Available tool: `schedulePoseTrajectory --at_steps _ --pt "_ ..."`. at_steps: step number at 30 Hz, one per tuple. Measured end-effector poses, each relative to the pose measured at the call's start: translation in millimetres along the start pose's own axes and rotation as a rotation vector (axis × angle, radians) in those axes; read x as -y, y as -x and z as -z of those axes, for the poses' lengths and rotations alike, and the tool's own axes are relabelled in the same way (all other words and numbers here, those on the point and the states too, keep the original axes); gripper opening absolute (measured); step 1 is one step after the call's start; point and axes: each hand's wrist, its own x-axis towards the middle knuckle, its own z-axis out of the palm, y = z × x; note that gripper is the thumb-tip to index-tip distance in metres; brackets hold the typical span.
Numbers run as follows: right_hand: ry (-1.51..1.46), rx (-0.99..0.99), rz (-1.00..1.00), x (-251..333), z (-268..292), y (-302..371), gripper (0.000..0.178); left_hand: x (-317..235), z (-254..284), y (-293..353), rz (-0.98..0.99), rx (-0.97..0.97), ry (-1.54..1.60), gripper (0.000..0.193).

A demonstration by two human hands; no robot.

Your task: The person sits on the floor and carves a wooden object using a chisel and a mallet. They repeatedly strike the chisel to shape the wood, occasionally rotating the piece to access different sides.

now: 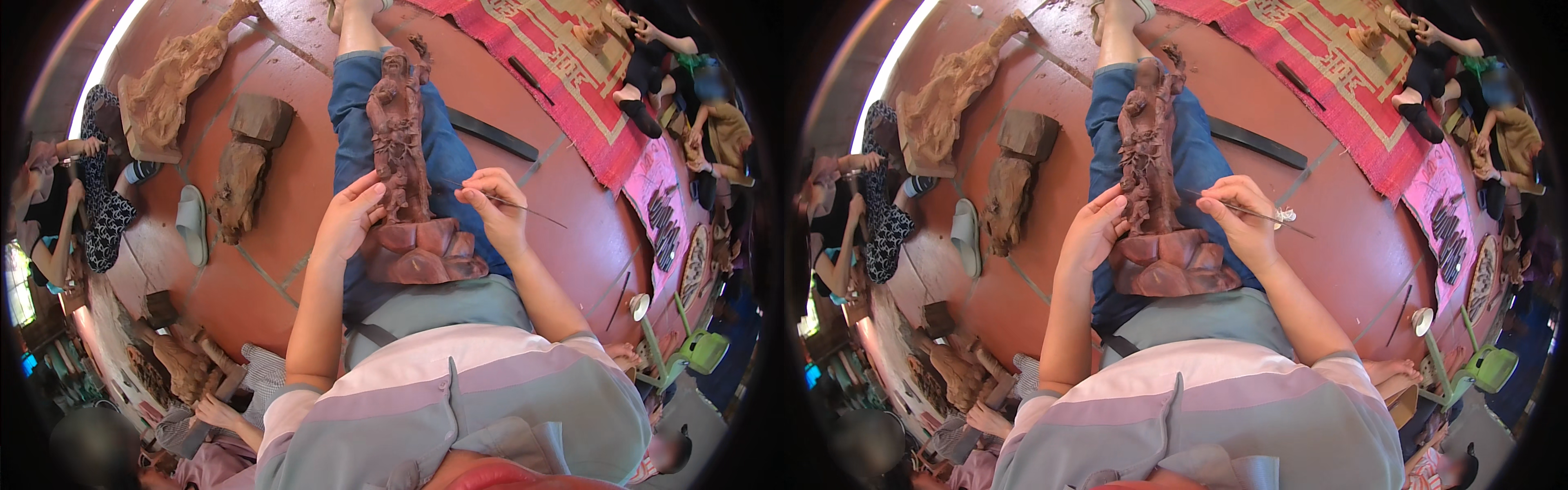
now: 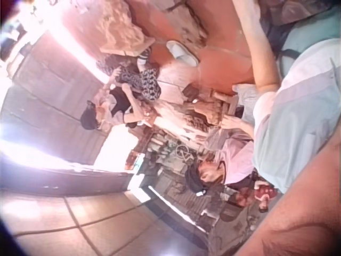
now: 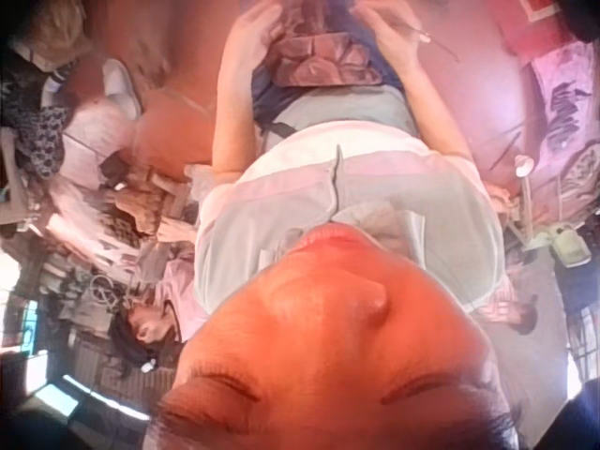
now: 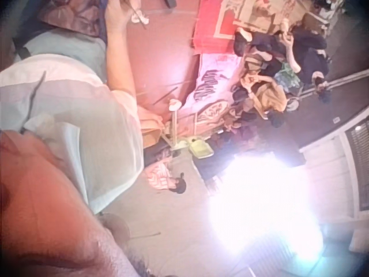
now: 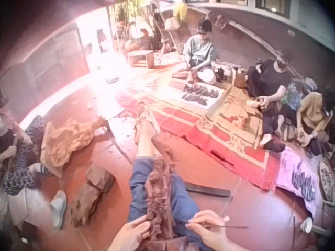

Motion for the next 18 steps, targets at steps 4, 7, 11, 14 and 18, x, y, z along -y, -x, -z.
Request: schedulePoseTrajectory --at_steps 4,7,11,14,18 --pt "-0.134 -0.052 -0.045 10.9 -24.2 -0.7 0.008 -8.8 -7.9 2.5 0.032 0.100 0.085 0.044" --pt "0.112 -0.005 0.081 10.6 -32.2 -1.9 0.011 -7.1 -12.0 -1.0 0.026 0.122 0.025 0.042" --pt "0.323 0.006 0.255 19.4 -40.7 -6.2 0.021 -5.6 -17.9 1.3 0.010 0.079 -0.029 0.039" --pt "0.367 0.098 0.305 24.5 -39.3 -4.0 0.024 -1.3 -13.4 0.4 -0.022 0.097 -0.023 0.040" --pt "0.362 0.296 0.308 15.7 -35.3 5.6 0.026 -1.3 -19.2 0.2 -0.026 0.077 -0.058 0.039"
